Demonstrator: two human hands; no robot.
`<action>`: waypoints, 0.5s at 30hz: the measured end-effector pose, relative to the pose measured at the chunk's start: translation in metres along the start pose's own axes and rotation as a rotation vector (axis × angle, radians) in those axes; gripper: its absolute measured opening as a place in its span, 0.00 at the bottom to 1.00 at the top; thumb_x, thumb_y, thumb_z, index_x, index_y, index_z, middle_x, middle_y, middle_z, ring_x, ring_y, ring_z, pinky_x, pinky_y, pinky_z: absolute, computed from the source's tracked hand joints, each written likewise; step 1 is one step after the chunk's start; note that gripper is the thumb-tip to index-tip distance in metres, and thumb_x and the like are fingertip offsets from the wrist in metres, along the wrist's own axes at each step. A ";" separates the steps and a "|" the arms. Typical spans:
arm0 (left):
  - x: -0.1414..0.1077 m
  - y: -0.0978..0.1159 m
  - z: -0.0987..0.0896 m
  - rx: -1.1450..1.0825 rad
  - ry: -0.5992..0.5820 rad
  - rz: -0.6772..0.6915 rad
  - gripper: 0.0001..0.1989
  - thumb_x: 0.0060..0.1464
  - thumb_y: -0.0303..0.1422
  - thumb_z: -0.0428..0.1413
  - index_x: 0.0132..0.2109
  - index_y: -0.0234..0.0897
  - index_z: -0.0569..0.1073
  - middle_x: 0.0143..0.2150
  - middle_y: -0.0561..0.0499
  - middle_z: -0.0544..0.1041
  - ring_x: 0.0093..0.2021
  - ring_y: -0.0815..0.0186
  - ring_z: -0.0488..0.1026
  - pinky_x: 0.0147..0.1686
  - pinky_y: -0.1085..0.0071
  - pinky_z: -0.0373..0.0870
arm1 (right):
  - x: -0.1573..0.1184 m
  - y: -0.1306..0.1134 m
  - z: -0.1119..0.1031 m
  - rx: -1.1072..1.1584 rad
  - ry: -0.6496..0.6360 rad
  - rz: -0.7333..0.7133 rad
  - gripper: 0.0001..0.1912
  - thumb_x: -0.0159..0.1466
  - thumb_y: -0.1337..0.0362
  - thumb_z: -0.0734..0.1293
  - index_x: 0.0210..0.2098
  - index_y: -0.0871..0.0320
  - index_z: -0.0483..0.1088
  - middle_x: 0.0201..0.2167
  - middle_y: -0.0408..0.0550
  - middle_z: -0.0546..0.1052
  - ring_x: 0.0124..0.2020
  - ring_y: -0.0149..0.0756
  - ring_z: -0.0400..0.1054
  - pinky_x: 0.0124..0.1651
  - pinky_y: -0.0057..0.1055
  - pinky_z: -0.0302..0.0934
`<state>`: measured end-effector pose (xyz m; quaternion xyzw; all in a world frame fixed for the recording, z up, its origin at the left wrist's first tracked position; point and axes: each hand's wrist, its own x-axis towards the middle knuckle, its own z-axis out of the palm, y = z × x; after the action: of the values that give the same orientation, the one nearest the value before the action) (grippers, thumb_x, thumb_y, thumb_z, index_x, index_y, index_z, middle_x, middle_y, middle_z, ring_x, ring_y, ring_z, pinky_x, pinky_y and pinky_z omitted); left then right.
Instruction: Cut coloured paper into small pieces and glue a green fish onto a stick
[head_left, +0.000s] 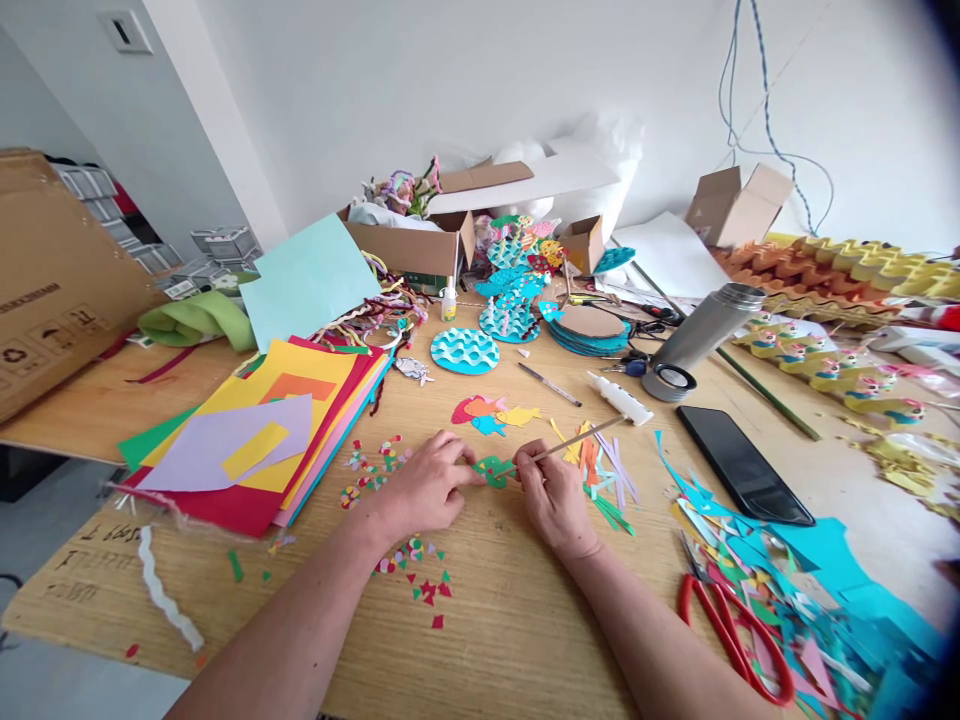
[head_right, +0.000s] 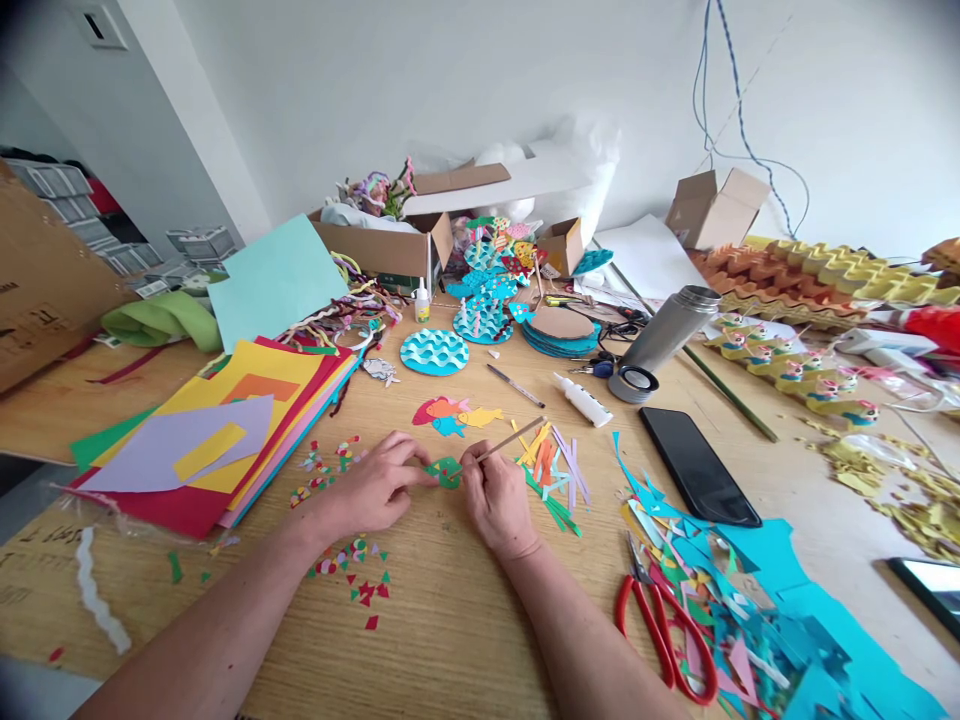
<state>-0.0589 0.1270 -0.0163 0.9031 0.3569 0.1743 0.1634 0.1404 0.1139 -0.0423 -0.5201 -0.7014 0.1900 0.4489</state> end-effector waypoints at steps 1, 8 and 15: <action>0.000 0.000 0.000 -0.002 0.001 -0.003 0.22 0.46 0.18 0.51 0.46 0.42 0.76 0.45 0.47 0.71 0.51 0.59 0.63 0.51 0.60 0.65 | -0.001 0.001 0.000 0.007 0.006 0.005 0.13 0.66 0.62 0.56 0.26 0.56 0.63 0.21 0.42 0.68 0.20 0.30 0.62 0.26 0.26 0.55; 0.001 -0.002 0.000 -0.029 0.003 -0.004 0.23 0.45 0.18 0.52 0.46 0.43 0.76 0.44 0.48 0.71 0.51 0.59 0.63 0.52 0.61 0.65 | -0.003 0.008 0.001 0.069 0.035 0.049 0.12 0.66 0.62 0.56 0.28 0.57 0.64 0.20 0.40 0.67 0.20 0.30 0.62 0.26 0.27 0.56; 0.001 -0.007 0.004 -0.039 0.038 0.018 0.22 0.44 0.17 0.51 0.44 0.42 0.77 0.44 0.48 0.72 0.50 0.59 0.63 0.51 0.61 0.66 | -0.004 0.009 0.001 0.140 0.058 0.066 0.12 0.66 0.61 0.58 0.27 0.57 0.65 0.20 0.40 0.67 0.20 0.29 0.62 0.25 0.27 0.56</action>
<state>-0.0601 0.1318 -0.0227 0.8993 0.3485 0.1999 0.1727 0.1447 0.1142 -0.0513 -0.5156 -0.6556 0.2378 0.4979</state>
